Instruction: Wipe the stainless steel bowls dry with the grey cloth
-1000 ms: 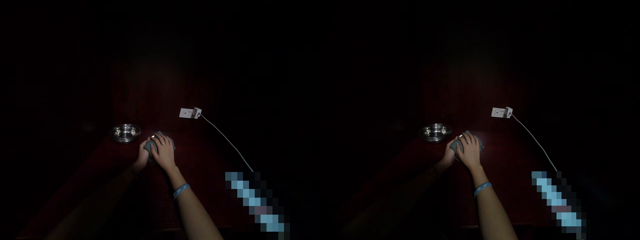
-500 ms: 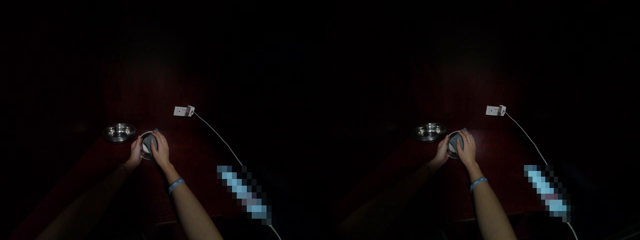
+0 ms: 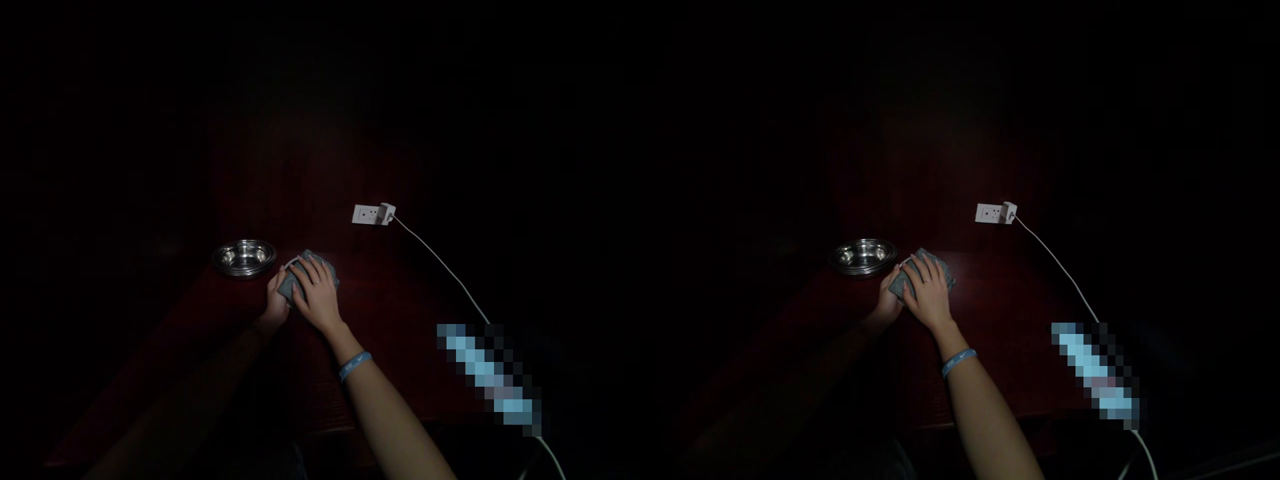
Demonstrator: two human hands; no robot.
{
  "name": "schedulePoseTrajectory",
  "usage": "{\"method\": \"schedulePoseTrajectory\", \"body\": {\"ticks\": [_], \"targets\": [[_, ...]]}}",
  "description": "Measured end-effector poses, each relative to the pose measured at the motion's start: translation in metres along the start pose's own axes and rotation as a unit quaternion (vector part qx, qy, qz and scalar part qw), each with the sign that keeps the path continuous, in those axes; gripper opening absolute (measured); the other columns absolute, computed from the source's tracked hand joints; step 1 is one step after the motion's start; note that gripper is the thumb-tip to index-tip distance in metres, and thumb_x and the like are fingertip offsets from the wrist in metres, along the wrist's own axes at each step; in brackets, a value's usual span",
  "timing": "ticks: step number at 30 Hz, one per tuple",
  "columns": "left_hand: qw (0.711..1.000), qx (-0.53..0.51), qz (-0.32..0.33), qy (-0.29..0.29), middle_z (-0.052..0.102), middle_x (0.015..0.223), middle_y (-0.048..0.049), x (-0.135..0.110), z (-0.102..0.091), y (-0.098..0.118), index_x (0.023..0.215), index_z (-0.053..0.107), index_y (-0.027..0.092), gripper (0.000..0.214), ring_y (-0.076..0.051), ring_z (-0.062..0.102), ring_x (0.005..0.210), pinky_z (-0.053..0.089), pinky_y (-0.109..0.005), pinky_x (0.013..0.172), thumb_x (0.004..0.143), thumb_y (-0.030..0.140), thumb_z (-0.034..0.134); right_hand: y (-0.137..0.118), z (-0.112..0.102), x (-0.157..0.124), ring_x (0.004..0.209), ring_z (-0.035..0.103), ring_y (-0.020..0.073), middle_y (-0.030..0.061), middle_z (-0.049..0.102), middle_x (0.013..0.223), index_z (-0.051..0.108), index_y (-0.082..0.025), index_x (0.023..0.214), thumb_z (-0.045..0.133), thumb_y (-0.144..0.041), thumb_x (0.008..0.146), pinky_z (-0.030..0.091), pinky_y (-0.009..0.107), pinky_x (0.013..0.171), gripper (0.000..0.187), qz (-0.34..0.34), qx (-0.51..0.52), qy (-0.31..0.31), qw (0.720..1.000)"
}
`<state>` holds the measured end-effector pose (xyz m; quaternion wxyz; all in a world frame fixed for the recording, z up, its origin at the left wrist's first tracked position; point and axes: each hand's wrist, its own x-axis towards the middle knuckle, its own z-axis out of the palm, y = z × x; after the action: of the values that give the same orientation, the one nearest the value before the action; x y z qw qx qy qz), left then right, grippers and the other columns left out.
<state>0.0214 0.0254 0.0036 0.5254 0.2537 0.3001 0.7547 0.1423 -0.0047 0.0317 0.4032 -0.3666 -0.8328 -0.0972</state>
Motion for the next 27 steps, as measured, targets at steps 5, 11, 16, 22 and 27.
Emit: {"method": "schedulePoseTrajectory", "body": {"ticks": [5, 11, 16, 22, 27], "targets": [[1.000, 0.009, 0.010, 0.002, 0.073, 0.081, -0.0007, -0.003, 0.001, 0.001, 0.091, 0.070, 0.018, 0.036, -0.017, 0.070, 0.079, 0.054, -0.028, 0.079, 0.086, 0.052, 0.081, 0.000, -0.009, 0.006, 0.161, 0.046, 0.0309, 0.0112, 0.060, 0.165, 0.065, -0.024, 0.154, 0.052, -0.034, 0.107, 0.035, 0.055, 0.134, 0.049, 0.002, 0.024, -0.032, 0.999], [0.999, 0.038, 0.004, 0.021, 0.072, 0.076, -0.0008, -0.003, 0.005, 0.000, 0.086, 0.067, 0.020, 0.036, -0.018, 0.069, 0.075, 0.055, -0.029, 0.076, 0.088, 0.054, 0.080, 0.014, -0.008, 0.006, 0.149, 0.059, 0.0288, 0.0136, 0.068, 0.156, 0.067, -0.020, 0.149, 0.048, -0.037, 0.108, 0.045, 0.049, 0.129, 0.048, 0.098, 0.097, 0.031, 0.990], [0.998, 0.038, -0.018, 0.050, 0.074, 0.075, -0.0013, 0.002, 0.003, -0.004, 0.087, 0.070, 0.018, 0.039, -0.019, 0.070, 0.074, 0.057, -0.030, 0.075, 0.087, 0.056, 0.079, 0.018, 0.005, 0.001, 0.145, 0.062, 0.0280, 0.0142, 0.072, 0.149, 0.068, -0.018, 0.146, 0.045, -0.035, 0.109, 0.047, 0.048, 0.127, 0.047, 0.157, 0.120, 0.079, 0.977], [0.999, 0.007, -0.005, 0.042, 0.077, 0.081, -0.0032, 0.005, 0.000, -0.008, 0.090, 0.075, 0.017, 0.036, -0.019, 0.072, 0.078, 0.057, -0.032, 0.081, 0.085, 0.051, 0.083, 0.009, 0.003, -0.003, 0.149, 0.059, 0.0296, 0.0166, 0.067, 0.155, 0.064, -0.016, 0.151, 0.046, -0.031, 0.109, 0.043, 0.050, 0.130, 0.049, 0.095, 0.049, 0.065, 0.992], [0.999, -0.036, -0.011, 0.025, 0.076, 0.081, -0.0027, 0.013, -0.010, -0.019, 0.086, 0.075, 0.021, 0.020, -0.022, 0.074, 0.089, 0.056, -0.031, 0.086, 0.088, 0.040, 0.080, -0.006, 0.007, 0.001, 0.158, 0.049, 0.0315, 0.0115, 0.064, 0.161, 0.065, -0.022, 0.152, 0.053, -0.028, 0.106, 0.035, 0.054, 0.133, 0.048, 0.003, -0.027, -0.003, 1.000]]}}
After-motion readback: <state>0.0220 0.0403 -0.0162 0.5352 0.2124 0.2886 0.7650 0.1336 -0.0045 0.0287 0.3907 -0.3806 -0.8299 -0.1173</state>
